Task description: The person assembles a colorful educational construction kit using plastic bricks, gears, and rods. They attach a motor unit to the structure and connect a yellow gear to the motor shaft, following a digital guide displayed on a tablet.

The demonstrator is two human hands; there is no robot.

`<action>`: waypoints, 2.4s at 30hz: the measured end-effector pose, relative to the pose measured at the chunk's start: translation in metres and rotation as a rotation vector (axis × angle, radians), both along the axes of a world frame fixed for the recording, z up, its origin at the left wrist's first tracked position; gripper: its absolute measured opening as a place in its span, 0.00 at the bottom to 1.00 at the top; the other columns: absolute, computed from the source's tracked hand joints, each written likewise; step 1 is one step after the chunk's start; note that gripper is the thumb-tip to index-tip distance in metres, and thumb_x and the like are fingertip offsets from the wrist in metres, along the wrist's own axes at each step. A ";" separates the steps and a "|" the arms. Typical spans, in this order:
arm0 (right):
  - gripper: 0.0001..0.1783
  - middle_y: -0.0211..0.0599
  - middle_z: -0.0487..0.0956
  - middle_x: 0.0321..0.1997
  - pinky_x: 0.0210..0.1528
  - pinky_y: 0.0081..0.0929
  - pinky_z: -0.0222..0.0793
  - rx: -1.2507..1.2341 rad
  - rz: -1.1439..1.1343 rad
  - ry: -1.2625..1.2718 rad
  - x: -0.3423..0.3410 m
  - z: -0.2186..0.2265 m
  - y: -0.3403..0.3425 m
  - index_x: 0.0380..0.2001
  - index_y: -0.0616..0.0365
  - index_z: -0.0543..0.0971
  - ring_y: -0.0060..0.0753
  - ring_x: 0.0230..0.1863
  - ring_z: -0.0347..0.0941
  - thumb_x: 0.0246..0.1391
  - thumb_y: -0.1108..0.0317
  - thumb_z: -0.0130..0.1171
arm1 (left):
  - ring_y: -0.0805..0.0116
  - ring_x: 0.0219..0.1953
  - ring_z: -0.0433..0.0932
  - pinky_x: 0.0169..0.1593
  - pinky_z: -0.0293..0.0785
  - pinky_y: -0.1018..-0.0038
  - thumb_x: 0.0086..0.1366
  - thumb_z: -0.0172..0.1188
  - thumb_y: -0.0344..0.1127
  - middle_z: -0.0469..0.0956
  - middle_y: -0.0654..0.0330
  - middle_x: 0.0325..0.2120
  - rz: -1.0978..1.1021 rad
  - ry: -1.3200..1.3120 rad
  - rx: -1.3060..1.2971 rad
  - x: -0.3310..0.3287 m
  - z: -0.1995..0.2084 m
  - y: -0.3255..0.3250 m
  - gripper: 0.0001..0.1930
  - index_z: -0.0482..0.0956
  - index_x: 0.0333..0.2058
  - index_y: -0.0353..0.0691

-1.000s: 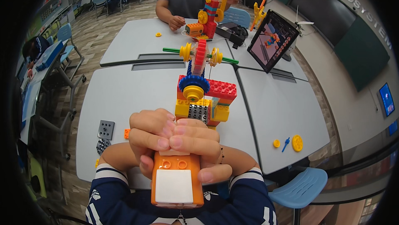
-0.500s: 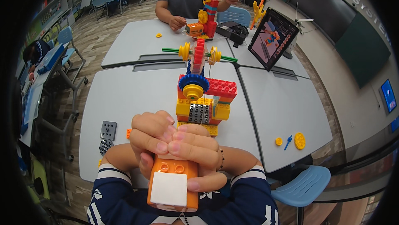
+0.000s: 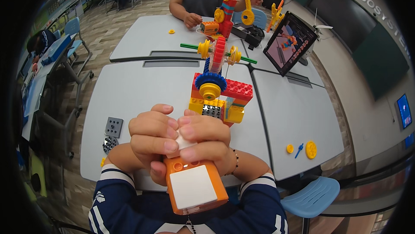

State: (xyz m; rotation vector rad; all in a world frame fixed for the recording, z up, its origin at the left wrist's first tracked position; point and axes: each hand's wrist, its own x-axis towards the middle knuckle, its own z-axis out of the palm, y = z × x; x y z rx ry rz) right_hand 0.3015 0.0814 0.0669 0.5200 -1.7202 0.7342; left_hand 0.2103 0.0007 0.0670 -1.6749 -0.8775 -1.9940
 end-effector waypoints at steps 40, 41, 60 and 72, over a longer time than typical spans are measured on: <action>0.44 0.44 0.65 0.50 0.56 0.42 0.63 -0.139 0.328 -0.181 0.011 0.016 0.033 0.54 0.56 0.63 0.45 0.55 0.63 0.37 0.49 0.72 | 0.60 0.46 0.66 0.50 0.64 0.68 0.56 0.61 0.59 0.67 0.55 0.43 0.101 0.248 -0.160 -0.007 0.002 0.010 0.36 0.69 0.53 0.34; 0.45 0.44 0.65 0.50 0.55 0.41 0.63 -0.127 0.300 -0.156 0.011 0.019 0.033 0.54 0.57 0.63 0.44 0.54 0.63 0.37 0.48 0.72 | 0.59 0.46 0.67 0.50 0.65 0.67 0.56 0.61 0.60 0.67 0.54 0.43 0.098 0.271 -0.173 -0.010 0.004 0.009 0.37 0.68 0.53 0.33; 0.43 0.41 0.69 0.52 0.63 0.39 0.56 0.188 -0.281 -0.259 0.043 0.051 0.083 0.54 0.59 0.68 0.40 0.56 0.66 0.36 0.51 0.74 | 0.53 0.63 0.60 0.61 0.62 0.63 0.20 0.78 0.66 0.56 0.43 0.62 -0.401 -0.454 -0.756 -0.025 0.034 -0.017 0.73 0.54 0.64 0.32; 0.35 0.46 0.66 0.53 0.61 0.46 0.53 -0.138 -1.591 -0.121 0.044 -0.108 0.431 0.58 0.45 0.67 0.48 0.57 0.60 0.43 0.64 0.63 | 0.35 0.45 0.76 0.44 0.79 0.51 0.67 0.34 0.59 0.67 0.25 0.48 -0.822 -0.607 -0.687 -0.120 0.032 -0.040 0.35 0.41 0.68 0.51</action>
